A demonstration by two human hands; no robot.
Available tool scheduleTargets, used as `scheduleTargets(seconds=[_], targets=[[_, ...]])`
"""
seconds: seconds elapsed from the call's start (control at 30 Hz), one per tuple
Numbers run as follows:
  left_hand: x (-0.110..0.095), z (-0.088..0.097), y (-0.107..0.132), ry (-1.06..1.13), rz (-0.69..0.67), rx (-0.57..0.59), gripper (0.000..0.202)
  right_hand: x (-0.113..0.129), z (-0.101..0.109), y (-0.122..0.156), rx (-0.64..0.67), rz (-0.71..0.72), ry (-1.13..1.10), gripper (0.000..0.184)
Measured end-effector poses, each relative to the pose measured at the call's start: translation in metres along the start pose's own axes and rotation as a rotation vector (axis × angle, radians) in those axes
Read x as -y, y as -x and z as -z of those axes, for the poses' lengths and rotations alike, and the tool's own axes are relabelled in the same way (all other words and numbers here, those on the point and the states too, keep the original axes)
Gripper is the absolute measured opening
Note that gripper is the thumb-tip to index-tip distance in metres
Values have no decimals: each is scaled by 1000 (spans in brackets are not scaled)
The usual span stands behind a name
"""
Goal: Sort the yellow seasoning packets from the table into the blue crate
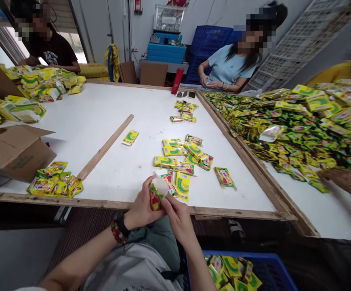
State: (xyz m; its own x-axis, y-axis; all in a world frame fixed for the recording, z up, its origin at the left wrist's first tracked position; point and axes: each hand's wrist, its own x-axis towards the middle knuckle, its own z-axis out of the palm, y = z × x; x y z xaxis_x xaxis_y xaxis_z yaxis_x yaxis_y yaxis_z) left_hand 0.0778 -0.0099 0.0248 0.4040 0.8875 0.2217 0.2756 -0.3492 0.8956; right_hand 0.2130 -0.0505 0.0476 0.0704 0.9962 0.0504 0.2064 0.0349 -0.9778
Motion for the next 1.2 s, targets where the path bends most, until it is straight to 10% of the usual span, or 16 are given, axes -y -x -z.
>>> scheduleTargets(seconds=[0.1, 0.23, 0.47, 0.7, 0.9, 1.2], targets=[[7, -30, 14, -120, 46, -210, 70, 0, 1, 4, -63, -49, -18, 50], [19, -45, 21, -238, -213, -342, 62, -4, 3, 0, -10, -191, -263, 34], [25, -41, 16, -249, -328, -252, 43, -2, 13, -4, 90, -163, -161, 41], [15, -38, 12, -201, -119, -195, 62, 1, 3, 6, 82, 244, 190, 40], [8, -36, 8, -282, 27, -30, 58, -1, -1, 1, -120, 90, 205, 38], [3, -37, 7, -311, 131, -13, 41, 4, 6, 6, 111, 235, 461, 51]])
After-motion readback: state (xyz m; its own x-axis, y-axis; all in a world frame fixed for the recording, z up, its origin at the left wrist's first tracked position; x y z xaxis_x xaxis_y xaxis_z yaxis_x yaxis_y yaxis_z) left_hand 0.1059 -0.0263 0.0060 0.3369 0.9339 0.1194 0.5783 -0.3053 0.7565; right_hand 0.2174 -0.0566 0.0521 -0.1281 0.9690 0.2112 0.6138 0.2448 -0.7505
